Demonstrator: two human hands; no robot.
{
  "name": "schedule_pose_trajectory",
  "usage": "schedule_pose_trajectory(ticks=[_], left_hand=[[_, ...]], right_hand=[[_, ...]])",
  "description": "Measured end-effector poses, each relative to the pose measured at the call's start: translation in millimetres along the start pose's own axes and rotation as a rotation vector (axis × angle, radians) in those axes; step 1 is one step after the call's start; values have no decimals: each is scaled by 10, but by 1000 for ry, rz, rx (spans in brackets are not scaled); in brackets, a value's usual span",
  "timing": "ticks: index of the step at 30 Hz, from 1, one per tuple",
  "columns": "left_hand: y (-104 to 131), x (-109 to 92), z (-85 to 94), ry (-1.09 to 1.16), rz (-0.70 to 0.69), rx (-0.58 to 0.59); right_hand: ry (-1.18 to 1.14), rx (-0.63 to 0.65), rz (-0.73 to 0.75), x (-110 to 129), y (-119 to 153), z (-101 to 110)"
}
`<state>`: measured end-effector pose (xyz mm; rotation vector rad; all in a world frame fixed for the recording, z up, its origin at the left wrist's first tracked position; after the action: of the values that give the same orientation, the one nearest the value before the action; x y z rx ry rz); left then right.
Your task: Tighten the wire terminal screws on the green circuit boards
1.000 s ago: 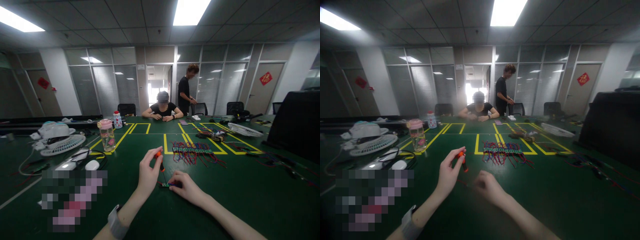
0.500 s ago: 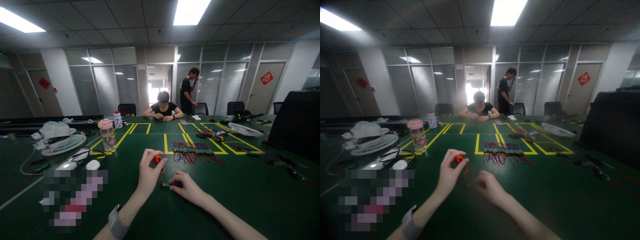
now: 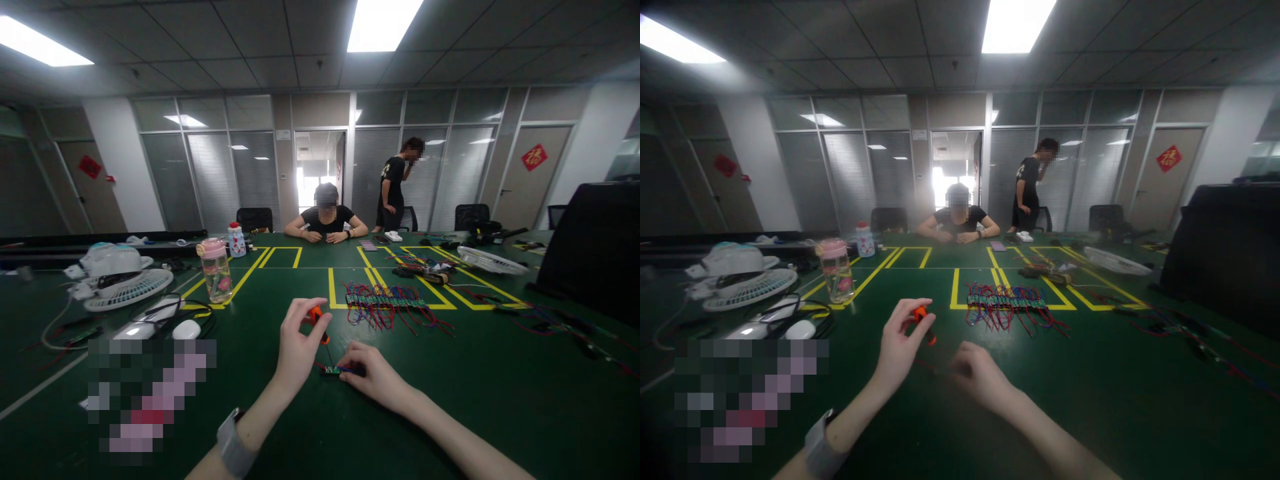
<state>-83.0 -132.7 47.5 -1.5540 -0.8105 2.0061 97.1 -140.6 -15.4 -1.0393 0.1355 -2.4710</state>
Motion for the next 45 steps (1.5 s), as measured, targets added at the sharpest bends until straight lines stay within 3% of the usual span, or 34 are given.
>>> schedule_pose_trajectory(ticks=[3, 8, 11, 16, 23, 28, 34, 41, 45], left_hand=[[23, 24, -7, -36, -15, 5], [48, 64, -53, 153, 22, 65], [40, 25, -47, 92, -29, 83], [39, -27, -24, -70, -81, 40], [31, -7, -35, 77, -41, 64], [22, -62, 12, -64, -64, -36], [33, 5, -34, 216, 26, 56], [33, -41, 0, -32, -91, 22], [44, -32, -11, 81, -68, 46]], right_hand=[[-3, -2, 14, -17, -2, -8], [-10, -7, 10, -24, 0, -16], [-15, -3, 6, -2, -3, -7], [-21, -3, 13, 12, 1, 6], [-1, 3, 0, -5, 0, 1], [16, 11, -18, 16, -1, 7], [2, 12, -2, 6, -3, 1], [0, 9, -10, 13, 4, 1], [1, 6, -3, 12, 7, 1]])
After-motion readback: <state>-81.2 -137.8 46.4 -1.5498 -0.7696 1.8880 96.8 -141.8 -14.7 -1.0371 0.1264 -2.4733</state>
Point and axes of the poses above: each hand's wrist, its own y-axis away from the middle knuckle, its own z-axis out of the back of the hand, x = y × z, the point moved 1 cm from there along -y, towards the middle knuckle, and after that the axes turned 4 degrees about -z, right-handed, at the moved point
